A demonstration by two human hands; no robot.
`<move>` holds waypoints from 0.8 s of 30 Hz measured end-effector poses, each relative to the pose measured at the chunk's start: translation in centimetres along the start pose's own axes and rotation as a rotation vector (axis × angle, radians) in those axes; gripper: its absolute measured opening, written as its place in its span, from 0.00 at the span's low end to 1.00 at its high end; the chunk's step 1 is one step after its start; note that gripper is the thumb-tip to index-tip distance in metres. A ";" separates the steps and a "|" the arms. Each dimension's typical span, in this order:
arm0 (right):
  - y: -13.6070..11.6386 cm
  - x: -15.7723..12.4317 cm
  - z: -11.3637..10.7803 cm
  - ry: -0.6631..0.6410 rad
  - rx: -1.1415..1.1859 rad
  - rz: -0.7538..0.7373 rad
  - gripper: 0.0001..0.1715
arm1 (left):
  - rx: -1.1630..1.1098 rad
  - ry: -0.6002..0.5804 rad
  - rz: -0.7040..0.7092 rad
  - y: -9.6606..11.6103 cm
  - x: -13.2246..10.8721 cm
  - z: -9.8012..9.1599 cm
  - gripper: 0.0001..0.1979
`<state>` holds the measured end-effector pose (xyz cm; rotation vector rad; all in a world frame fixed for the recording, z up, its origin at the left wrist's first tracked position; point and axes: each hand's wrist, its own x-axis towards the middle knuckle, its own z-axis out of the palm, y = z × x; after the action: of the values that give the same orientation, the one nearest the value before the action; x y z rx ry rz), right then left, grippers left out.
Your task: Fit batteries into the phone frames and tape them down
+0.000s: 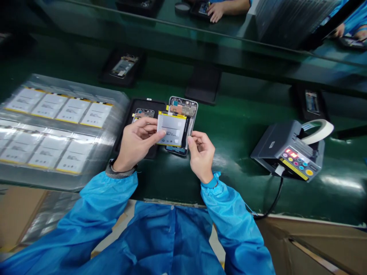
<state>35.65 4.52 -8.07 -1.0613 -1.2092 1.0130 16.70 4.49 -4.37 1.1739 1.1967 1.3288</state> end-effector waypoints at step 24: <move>-2.6 -0.8 -1.4 -0.257 -0.307 -0.351 0.13 | -0.234 -0.205 -0.157 -0.4 0.5 -2.0 0.24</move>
<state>37.07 3.03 -5.74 -0.9223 -1.7348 0.7174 14.73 4.91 -4.84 1.0001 0.9379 1.1656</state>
